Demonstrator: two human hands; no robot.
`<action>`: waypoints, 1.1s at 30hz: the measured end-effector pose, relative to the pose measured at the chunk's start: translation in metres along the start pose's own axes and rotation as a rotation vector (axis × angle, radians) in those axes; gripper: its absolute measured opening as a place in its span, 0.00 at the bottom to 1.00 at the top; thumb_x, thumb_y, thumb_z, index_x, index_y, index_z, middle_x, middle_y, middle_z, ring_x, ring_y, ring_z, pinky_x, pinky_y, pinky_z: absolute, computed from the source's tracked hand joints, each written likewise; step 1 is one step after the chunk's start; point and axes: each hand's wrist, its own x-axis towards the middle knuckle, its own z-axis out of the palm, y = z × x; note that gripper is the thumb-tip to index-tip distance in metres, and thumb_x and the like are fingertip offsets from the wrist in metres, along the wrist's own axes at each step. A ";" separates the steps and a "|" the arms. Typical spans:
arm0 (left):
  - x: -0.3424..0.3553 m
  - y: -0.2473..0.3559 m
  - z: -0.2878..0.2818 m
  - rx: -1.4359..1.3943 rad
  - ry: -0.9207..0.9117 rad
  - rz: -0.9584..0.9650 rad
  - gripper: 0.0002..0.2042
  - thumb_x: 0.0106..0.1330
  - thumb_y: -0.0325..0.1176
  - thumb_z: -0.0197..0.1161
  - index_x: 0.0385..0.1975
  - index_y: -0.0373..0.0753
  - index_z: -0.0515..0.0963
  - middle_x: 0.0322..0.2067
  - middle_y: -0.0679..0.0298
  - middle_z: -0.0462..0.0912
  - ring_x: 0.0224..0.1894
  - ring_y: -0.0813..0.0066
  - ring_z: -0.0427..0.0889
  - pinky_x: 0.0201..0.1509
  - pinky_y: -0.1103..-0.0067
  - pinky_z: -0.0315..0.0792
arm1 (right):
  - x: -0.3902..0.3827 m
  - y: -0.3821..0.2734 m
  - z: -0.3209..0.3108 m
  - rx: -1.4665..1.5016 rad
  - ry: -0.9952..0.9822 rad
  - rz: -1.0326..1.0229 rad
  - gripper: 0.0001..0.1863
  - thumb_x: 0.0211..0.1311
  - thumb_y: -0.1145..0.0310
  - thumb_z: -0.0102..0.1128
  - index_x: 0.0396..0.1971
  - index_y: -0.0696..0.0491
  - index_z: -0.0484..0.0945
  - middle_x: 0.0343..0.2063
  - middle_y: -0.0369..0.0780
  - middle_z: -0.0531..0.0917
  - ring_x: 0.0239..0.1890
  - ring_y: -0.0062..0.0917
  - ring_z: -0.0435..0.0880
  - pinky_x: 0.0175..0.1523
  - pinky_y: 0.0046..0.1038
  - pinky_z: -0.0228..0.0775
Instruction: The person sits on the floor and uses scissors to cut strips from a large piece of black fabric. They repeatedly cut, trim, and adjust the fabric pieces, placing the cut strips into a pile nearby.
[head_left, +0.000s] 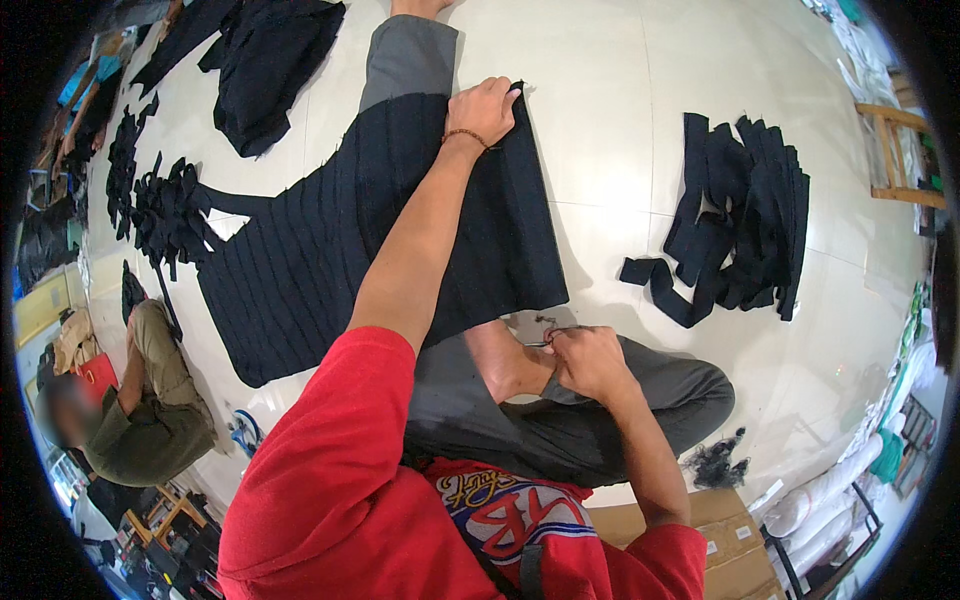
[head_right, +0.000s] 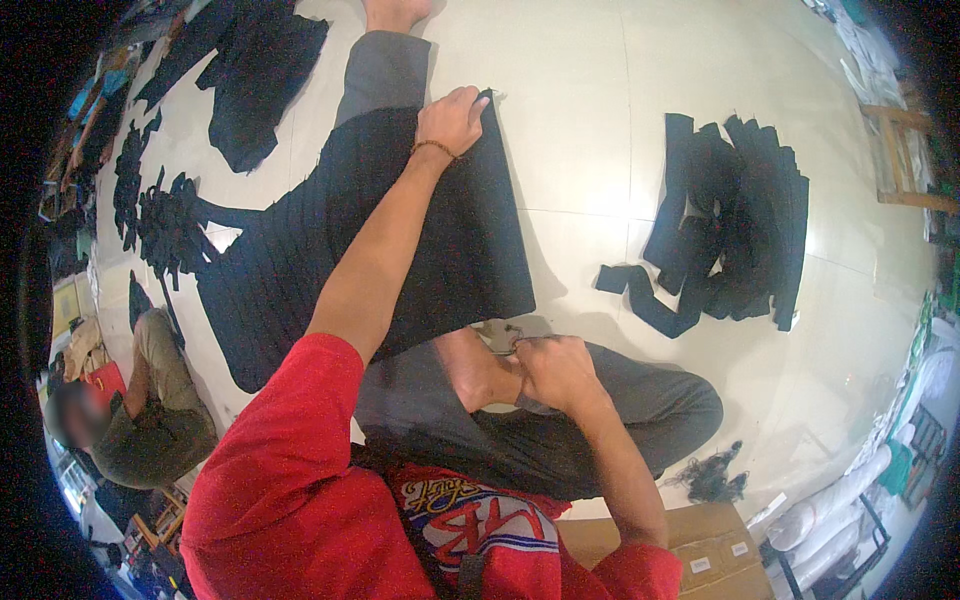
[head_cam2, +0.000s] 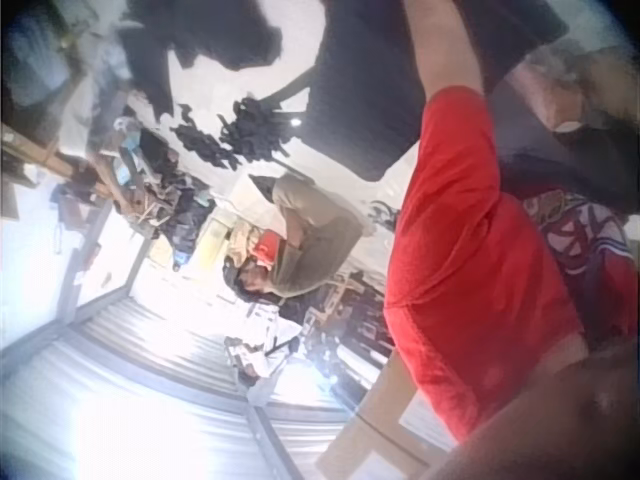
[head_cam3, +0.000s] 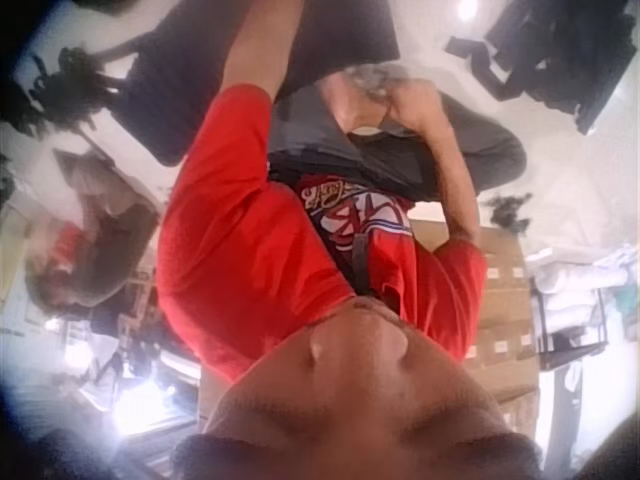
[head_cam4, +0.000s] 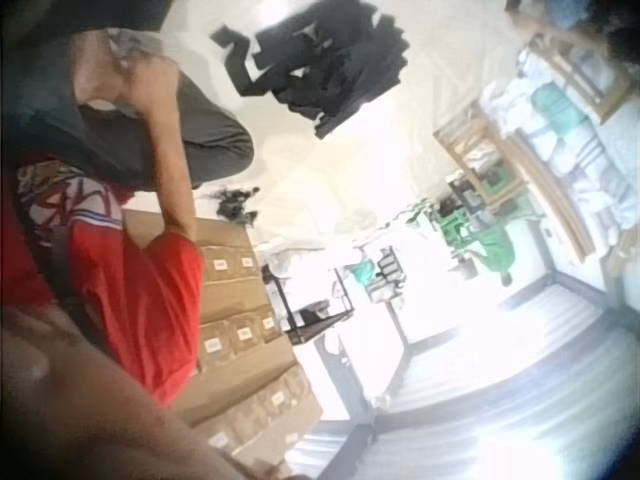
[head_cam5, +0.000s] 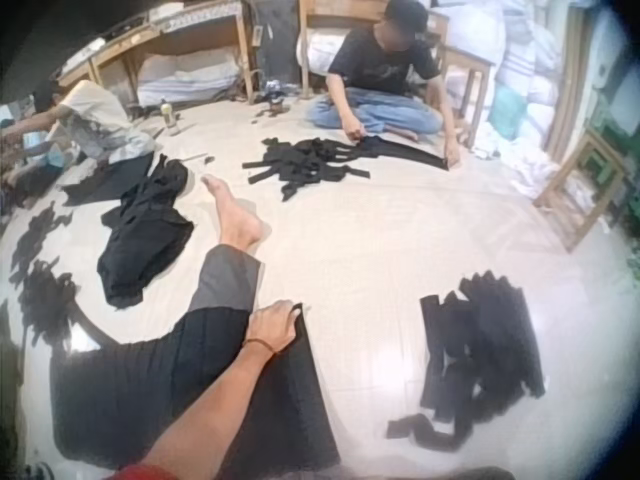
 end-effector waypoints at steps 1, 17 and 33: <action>0.001 0.001 0.000 -0.004 -0.002 0.000 0.12 0.71 0.42 0.53 0.37 0.40 0.74 0.36 0.55 0.82 0.38 0.49 0.83 0.40 0.59 0.77 | -0.004 0.000 0.005 0.016 0.083 -0.042 0.07 0.48 0.69 0.60 0.25 0.57 0.80 0.27 0.49 0.85 0.31 0.46 0.85 0.37 0.43 0.75; 0.004 -0.006 0.006 -0.098 0.080 -0.025 0.09 0.65 0.41 0.60 0.34 0.44 0.79 0.36 0.60 0.84 0.38 0.51 0.82 0.40 0.61 0.76 | -0.009 -0.006 -0.006 0.093 0.916 -0.380 0.03 0.39 0.70 0.55 0.16 0.52 0.75 0.16 0.38 0.74 0.16 0.32 0.76 0.21 0.30 0.67; 0.006 -0.003 0.005 -0.085 0.053 -0.059 0.09 0.66 0.42 0.58 0.35 0.45 0.80 0.36 0.58 0.84 0.39 0.51 0.83 0.42 0.61 0.76 | -0.073 -0.022 -0.006 0.108 0.911 -0.288 0.03 0.44 0.69 0.51 0.16 0.49 0.72 0.13 0.36 0.66 0.12 0.28 0.66 0.18 0.28 0.55</action>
